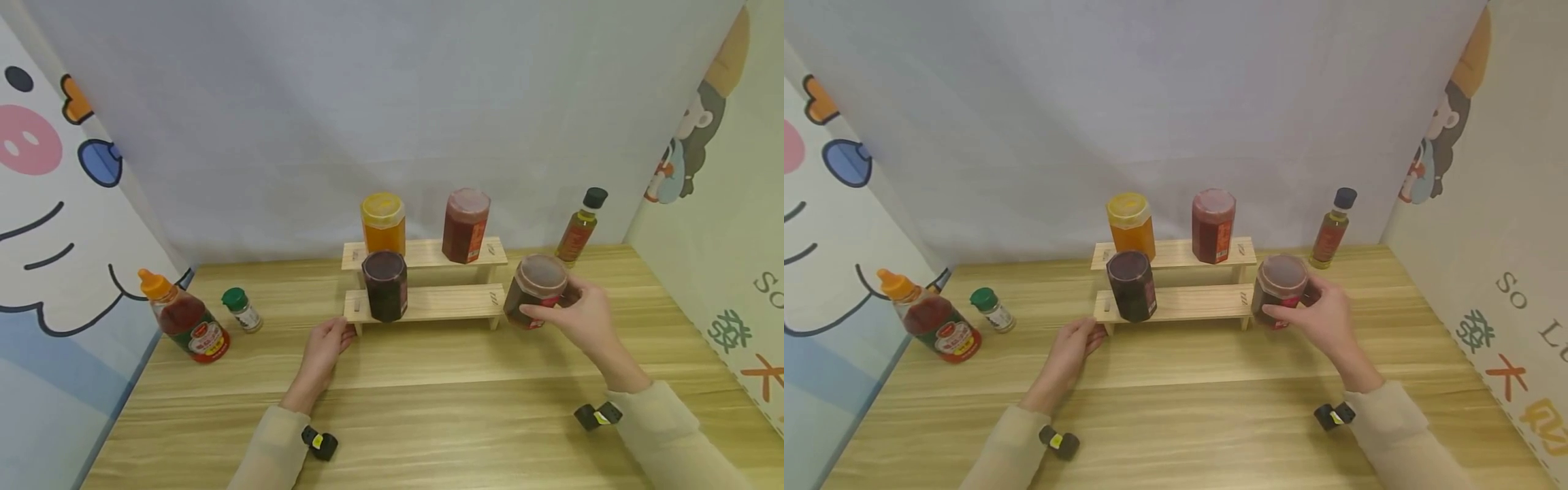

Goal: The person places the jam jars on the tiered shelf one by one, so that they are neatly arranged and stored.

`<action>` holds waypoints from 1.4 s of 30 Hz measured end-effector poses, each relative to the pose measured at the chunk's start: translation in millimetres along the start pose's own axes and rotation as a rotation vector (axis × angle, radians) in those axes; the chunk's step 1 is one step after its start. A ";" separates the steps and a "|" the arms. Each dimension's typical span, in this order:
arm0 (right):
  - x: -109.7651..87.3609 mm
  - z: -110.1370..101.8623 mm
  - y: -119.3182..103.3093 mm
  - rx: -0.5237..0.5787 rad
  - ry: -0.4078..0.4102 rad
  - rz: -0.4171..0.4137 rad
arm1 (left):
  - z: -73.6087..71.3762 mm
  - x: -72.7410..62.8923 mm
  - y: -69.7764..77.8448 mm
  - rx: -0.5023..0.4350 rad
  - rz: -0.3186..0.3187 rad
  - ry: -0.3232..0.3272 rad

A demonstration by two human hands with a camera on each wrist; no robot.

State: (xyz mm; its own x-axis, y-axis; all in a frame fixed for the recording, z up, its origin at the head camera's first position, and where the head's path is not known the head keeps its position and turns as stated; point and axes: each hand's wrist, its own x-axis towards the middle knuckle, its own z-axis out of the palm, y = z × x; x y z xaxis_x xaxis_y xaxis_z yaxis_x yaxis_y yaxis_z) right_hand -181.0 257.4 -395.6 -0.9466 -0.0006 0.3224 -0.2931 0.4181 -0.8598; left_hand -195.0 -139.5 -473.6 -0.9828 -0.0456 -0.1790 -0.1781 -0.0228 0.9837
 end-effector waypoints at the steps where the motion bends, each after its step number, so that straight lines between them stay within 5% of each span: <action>1: 0.5 3.4 -4.8 0.006 -0.002 -0.002 | -0.3 0.0 0.0 -0.001 -0.002 0.001; 15: 14.7 38.4 -25.7 0.118 -0.008 0.010 | 0.3 -0.2 -0.3 -0.013 0.006 0.004; 28: 20.7 57.1 -38.0 0.102 0.003 0.016 | -0.5 -0.8 0.5 -0.023 -0.003 -0.001; 42: 32.5 78.4 -0.6 0.103 0.047 0.027 | 0.3 -1.3 2.2 -0.002 0.001 0.008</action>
State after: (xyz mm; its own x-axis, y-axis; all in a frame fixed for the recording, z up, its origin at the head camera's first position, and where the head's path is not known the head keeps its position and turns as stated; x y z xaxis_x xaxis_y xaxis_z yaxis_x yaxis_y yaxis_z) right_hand -222.1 185.9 -415.6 -0.9475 0.0532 0.3153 -0.2827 0.3215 -0.9037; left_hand -194.1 -139.2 -471.3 -0.9826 -0.0539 -0.1779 -0.1768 -0.0247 0.9839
